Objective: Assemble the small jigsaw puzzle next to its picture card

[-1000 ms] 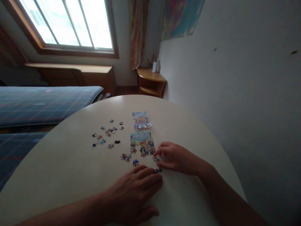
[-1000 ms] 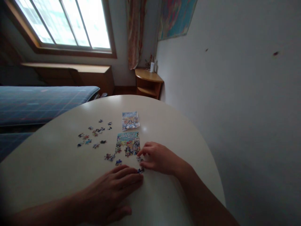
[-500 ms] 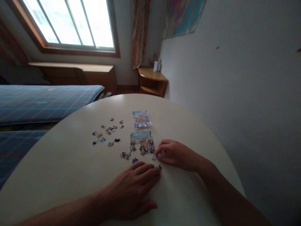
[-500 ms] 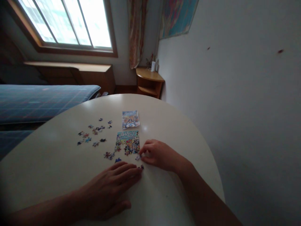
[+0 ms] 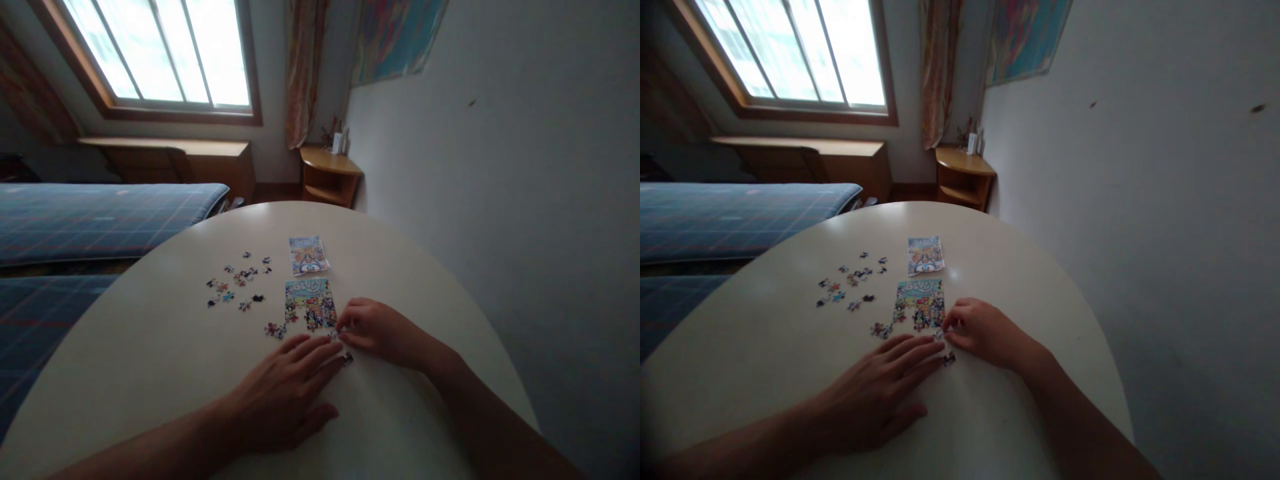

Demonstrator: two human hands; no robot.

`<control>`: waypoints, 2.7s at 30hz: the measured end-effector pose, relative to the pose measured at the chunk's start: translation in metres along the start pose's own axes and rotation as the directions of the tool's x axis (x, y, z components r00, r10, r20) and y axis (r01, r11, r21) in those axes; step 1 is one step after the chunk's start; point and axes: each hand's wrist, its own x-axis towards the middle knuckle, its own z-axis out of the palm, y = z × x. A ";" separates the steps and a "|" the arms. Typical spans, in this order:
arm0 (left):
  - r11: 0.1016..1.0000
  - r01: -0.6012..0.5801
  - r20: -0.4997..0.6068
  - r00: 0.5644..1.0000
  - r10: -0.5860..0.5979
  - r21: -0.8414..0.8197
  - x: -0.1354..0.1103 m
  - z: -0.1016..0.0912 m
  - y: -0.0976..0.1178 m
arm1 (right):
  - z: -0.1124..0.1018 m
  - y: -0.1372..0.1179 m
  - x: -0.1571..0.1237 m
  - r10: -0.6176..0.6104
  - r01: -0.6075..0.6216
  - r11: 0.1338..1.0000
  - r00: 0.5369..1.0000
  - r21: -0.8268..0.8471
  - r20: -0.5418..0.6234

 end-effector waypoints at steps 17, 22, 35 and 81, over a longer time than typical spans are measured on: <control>0.986 0.154 -0.034 0.988 -0.153 0.059 -0.003 0.006 -0.005 | 0.004 -0.005 0.003 0.035 -0.037 0.999 0.998 -0.028 -0.054; 0.987 0.150 0.000 0.989 -0.150 0.053 -0.003 0.007 -0.006 | 0.004 -0.003 0.002 0.015 -0.017 0.999 0.998 -0.031 -0.062; 0.988 0.152 -0.020 0.988 -0.151 0.043 0.001 0.007 -0.007 | 0.000 0.000 -0.004 -0.088 0.083 0.981 0.996 -0.173 -0.021; 0.796 0.594 -0.182 0.801 -0.570 0.120 -0.056 -0.062 -0.124 | -0.007 0.024 -0.001 0.006 -0.024 0.990 0.992 -0.138 -0.126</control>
